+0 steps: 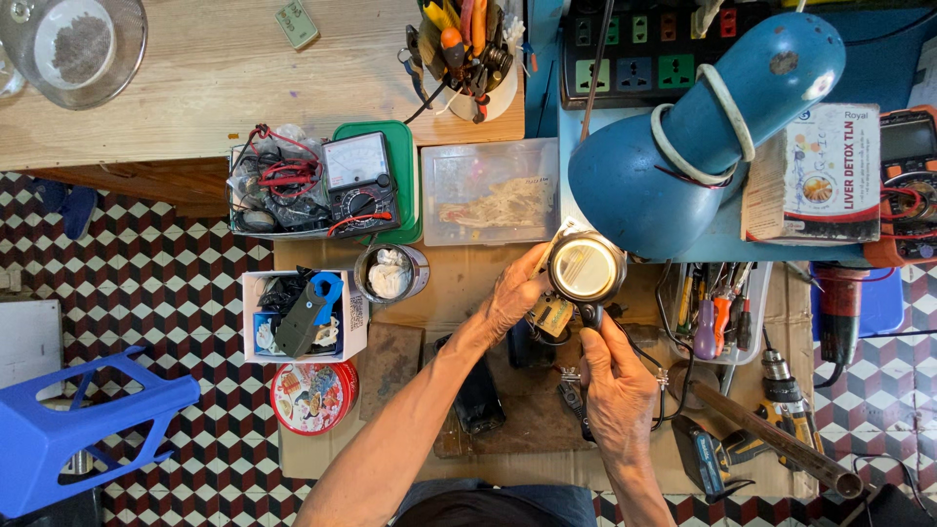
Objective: The person inspects a small circuit board at a workbench, then walks to retrieve a portable induction cooktop, places it on a stool, and returns to the bench. They use a magnifying glass to examine the circuit board closely, turning it over and checking components.
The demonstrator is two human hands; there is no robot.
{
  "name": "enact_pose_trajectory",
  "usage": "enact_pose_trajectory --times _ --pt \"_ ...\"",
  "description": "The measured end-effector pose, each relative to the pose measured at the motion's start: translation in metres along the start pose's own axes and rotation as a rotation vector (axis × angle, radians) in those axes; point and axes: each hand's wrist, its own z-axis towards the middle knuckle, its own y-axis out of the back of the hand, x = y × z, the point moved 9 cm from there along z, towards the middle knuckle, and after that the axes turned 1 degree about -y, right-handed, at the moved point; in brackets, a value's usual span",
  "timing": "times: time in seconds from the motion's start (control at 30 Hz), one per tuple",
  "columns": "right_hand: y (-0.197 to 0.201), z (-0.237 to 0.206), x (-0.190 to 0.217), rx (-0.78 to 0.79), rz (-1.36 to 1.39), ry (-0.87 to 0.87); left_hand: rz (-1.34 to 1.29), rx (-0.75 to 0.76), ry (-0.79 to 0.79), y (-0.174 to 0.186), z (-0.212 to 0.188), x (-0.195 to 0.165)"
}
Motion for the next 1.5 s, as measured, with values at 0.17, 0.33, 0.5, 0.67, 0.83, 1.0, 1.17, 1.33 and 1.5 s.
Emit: enact_pose_trajectory --times 0.17,0.33,0.5,0.67,0.83,1.0,1.17,1.33,1.5 --pt "-0.006 0.007 -0.008 -0.015 0.001 -0.005 0.001 -0.024 -0.001 0.004 0.002 0.006" --pt "-0.007 0.008 -0.014 -0.011 0.028 -0.005 -0.013 -0.02 0.002 0.005 0.003 0.006" --pt "-0.007 0.008 -0.015 -0.01 0.016 -0.009 -0.015 -0.006 0.014 0.004 0.001 0.003" --pt "-0.009 0.007 -0.011 -0.002 0.02 0.014 -0.017 0.004 0.009 0.004 0.0 -0.004" --pt "-0.008 0.006 -0.01 -0.002 -0.027 0.005 -0.023 0.016 0.015 0.002 -0.005 -0.009" --pt "-0.008 0.007 -0.009 -0.006 -0.041 0.004 -0.008 0.003 0.034 0.003 -0.005 -0.008" --pt "-0.008 0.009 -0.012 0.002 -0.019 -0.019 -0.002 -0.003 0.018 0.004 -0.002 -0.006" --pt "-0.009 0.009 -0.013 0.014 -0.023 -0.004 -0.025 0.0 0.011 0.003 -0.004 -0.003" --pt "-0.01 0.009 -0.012 0.025 -0.037 0.01 -0.078 0.012 0.027 0.002 -0.005 0.001"
